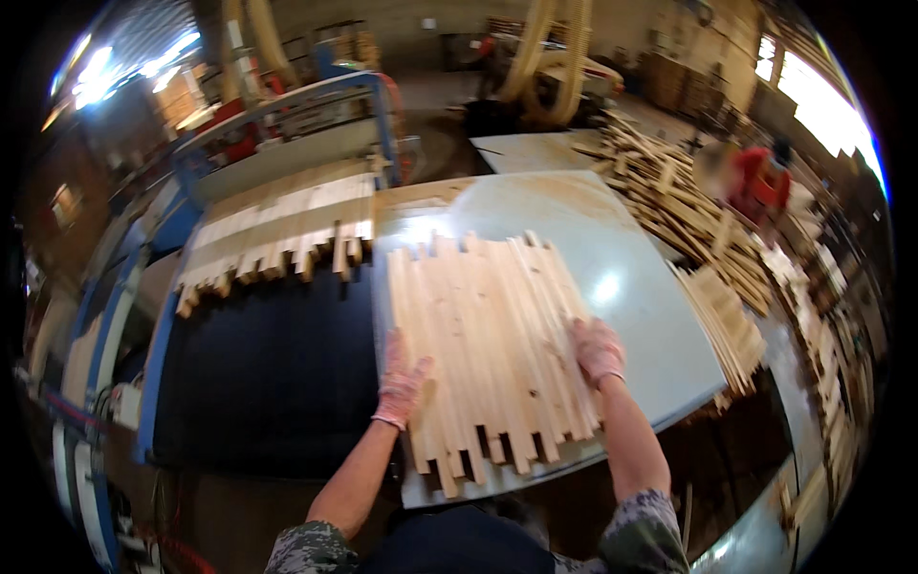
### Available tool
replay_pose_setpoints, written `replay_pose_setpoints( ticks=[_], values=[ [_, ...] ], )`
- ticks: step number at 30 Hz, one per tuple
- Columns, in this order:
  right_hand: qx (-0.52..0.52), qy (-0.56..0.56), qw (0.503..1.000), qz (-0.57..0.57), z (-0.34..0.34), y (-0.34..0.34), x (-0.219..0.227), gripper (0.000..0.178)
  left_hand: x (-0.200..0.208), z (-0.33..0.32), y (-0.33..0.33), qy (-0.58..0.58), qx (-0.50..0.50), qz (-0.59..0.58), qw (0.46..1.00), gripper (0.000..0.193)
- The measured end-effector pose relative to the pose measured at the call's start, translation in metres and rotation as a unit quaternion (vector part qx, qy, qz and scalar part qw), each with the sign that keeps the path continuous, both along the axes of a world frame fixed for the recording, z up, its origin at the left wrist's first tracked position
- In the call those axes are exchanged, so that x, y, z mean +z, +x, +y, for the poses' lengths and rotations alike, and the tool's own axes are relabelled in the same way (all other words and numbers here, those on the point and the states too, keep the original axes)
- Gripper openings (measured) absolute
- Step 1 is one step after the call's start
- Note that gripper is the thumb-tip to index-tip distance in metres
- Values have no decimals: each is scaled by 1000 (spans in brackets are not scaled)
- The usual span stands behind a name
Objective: The person repeatedly picks up stacks of light-colored wooden planks from a metal table and places them onto a conveyor belt. The person wears pink gloves and a camouflage shirt while performing this repetitive stacking task in a workshop environment.
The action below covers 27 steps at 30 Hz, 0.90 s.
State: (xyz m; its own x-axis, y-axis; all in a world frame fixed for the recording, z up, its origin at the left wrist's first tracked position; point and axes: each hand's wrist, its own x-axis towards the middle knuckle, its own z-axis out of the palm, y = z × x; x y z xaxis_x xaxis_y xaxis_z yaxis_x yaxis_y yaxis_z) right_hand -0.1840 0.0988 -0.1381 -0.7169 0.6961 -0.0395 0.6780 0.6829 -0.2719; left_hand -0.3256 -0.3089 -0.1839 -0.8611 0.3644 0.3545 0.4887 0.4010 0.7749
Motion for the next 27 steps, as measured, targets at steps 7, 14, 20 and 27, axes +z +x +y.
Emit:
replay_pose_setpoints(
  ticks=[7,14,20,27],
  values=[
    [45,39,998,-1,-34,4,33,53,-22,1,-7,45,2,-43,998,94],
    [-48,0,997,58,-30,-2,27,54,-17,-9,-10,147,-57,-115,981,90],
    [-25,42,993,104,-16,0,7,53,-12,0,-3,130,-18,-81,988,76],
    [-38,-8,997,70,-3,5,-4,72,-3,-2,1,100,-23,-127,987,70]
  ],
)
